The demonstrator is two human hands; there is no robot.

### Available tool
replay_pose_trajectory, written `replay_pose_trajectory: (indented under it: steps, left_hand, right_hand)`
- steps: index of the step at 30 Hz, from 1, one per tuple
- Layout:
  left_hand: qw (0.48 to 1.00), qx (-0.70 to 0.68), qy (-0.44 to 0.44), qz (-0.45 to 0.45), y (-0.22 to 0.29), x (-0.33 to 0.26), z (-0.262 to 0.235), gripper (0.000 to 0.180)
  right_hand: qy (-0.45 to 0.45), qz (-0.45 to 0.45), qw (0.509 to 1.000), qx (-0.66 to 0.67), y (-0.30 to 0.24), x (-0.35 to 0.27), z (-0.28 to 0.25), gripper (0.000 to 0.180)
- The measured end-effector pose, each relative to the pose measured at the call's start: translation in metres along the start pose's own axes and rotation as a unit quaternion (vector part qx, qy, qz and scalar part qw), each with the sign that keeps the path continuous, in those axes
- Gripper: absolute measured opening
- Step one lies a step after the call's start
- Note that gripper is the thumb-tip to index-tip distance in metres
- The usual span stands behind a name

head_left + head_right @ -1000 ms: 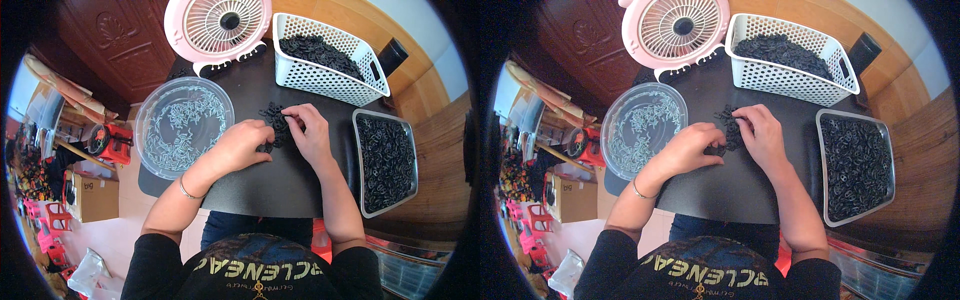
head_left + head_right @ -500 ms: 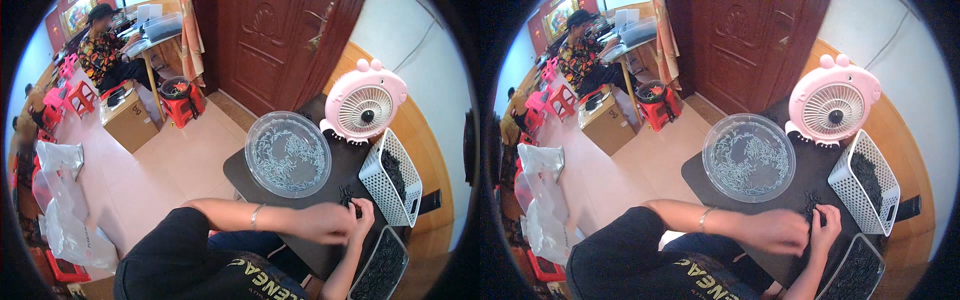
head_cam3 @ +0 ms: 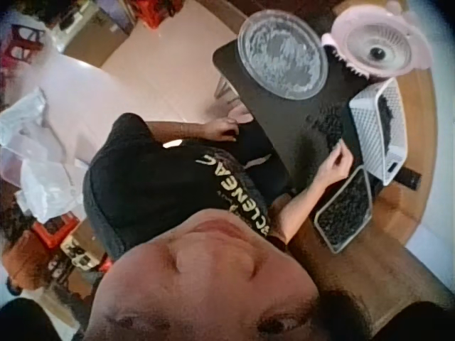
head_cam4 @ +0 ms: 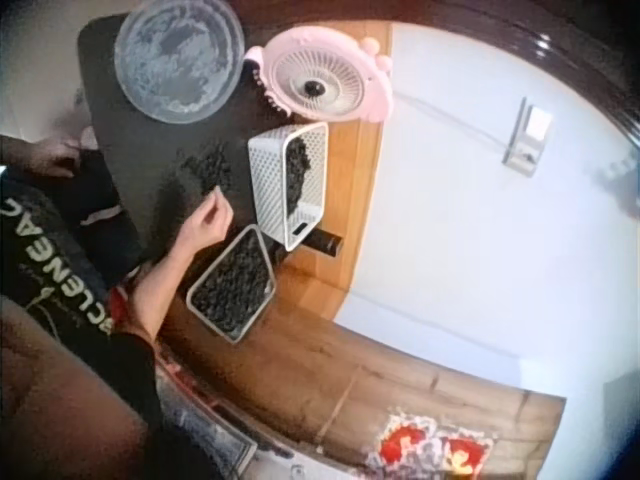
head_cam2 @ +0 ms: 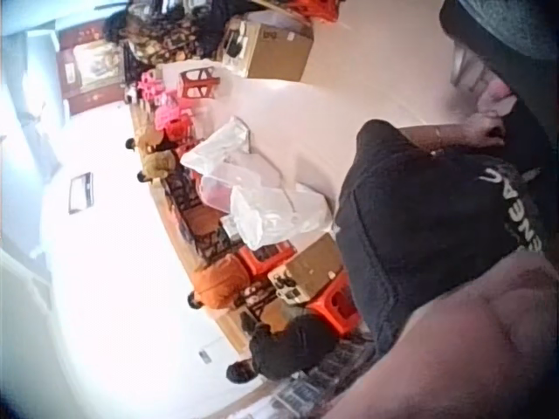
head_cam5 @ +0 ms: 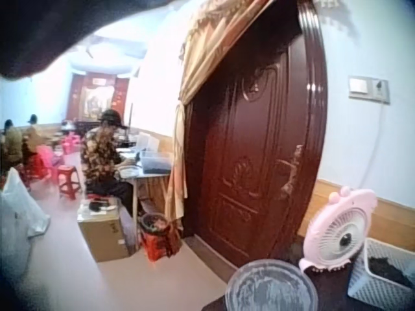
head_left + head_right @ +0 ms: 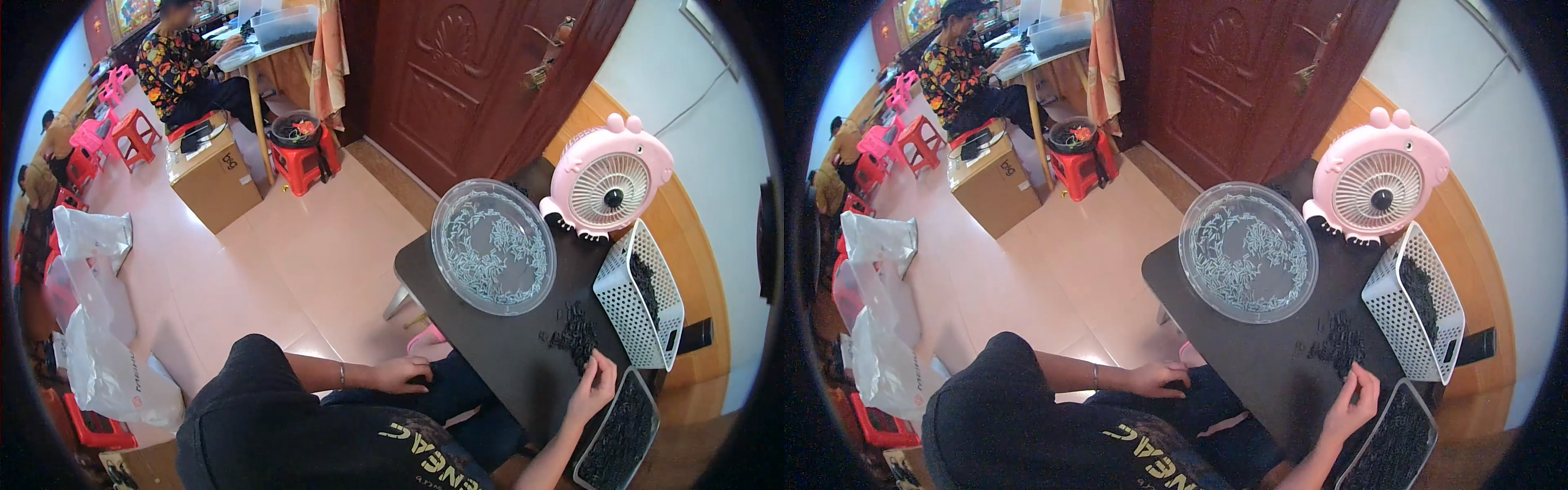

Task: The person repeatedly picks small black plastic components from a table and a white basket, then inserts small silver screws from a clear bowl into the components by hand. Assembled units are placed back onto the table or into the basket. The process continues throughout the clip with no visible final destination for the assembled parts.

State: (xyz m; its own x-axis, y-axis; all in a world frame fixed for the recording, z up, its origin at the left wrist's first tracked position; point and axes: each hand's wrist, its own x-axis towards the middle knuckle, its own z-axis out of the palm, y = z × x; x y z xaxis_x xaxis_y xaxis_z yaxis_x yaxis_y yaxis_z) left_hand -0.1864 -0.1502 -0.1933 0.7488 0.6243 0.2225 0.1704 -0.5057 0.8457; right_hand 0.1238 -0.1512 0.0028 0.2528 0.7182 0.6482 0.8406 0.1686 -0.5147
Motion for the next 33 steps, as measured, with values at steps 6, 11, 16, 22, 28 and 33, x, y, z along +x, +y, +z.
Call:
replay_pose_trajectory:
  steps: [6, 11, 16, 22, 28, 33]
  left_hand:
    - [0.997, 0.053, 0.029, 0.056, 0.01, 0.021, 0.031, 0.026]
    - [0.982, 0.137, -0.125, 0.041, 0.02, 0.005, 0.019, 0.028]
    - [0.981, 0.163, 0.016, 0.107, 0.038, -0.008, 0.026, 0.028]
    - [0.989, 0.129, 0.049, 0.05, 0.033, -0.012, 0.026, 0.032]
    - [0.944, -0.001, 0.178, -0.278, -0.047, -0.06, -0.002, 0.036]
    - [0.768, 0.27, 0.571, -0.106, -0.03, -0.063, -0.221, 0.051]
  right_hand:
    - [-0.01, 0.047, 0.999, 0.021, 0.005, -0.064, -0.024, 0.011]
    - [0.019, 0.105, 0.992, 0.069, 0.013, -0.081, -0.034, 0.012]
    - [0.053, 0.162, 0.979, 0.114, 0.012, -0.079, -0.03, 0.014]
    - [0.071, 0.153, 0.98, 0.101, 0.009, -0.086, -0.033, 0.013]
    - [0.053, 0.05, 0.997, 0.015, -0.016, -0.09, -0.03, 0.01]
    - [0.05, -0.015, 0.997, -0.057, -0.005, -0.095, -0.039, 0.009]
